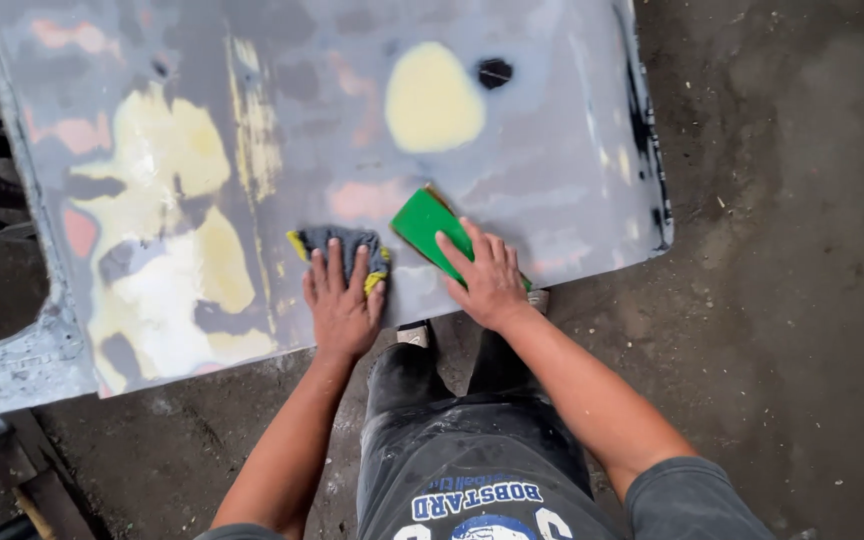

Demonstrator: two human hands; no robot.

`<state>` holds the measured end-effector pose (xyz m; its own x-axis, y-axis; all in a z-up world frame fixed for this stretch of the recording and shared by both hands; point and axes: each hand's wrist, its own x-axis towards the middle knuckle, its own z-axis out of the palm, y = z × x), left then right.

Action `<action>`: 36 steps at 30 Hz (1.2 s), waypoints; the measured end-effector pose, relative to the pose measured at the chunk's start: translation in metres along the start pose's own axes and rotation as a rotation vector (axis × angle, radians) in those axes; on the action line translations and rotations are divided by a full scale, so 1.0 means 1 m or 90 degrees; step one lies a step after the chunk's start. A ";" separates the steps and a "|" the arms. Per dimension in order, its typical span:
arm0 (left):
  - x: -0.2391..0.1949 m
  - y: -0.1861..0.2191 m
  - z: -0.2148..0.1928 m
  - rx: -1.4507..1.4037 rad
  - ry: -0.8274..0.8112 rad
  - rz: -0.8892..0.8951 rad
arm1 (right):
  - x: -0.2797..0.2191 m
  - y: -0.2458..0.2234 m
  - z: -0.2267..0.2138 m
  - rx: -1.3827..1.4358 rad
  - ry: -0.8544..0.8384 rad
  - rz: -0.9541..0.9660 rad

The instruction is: The person sands a large, grey car door using a green sanding block and a yellow cloth. They repeatedly wipe the surface with the cloth and sand it with the block, occasionally dipping the tools into a green bucket of water to clean them.

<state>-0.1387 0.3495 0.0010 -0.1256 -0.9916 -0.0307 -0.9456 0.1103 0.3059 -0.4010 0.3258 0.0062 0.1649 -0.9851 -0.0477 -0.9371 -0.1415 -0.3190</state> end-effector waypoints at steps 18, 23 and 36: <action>0.094 0.270 0.109 -0.078 -0.069 0.118 | -0.004 0.253 -0.051 0.120 0.074 0.094; 0.050 0.154 0.067 0.071 -0.013 -0.224 | 0.013 0.232 -0.057 0.127 0.039 -0.010; 0.042 0.217 0.088 -0.019 0.066 -0.136 | 0.032 0.192 -0.053 0.068 0.001 -0.041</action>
<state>-0.3755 0.3380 -0.0171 0.1098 -0.9939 -0.0009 -0.9378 -0.1040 0.3311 -0.5919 0.2616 -0.0065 0.2229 -0.9746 -0.0226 -0.8863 -0.1929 -0.4210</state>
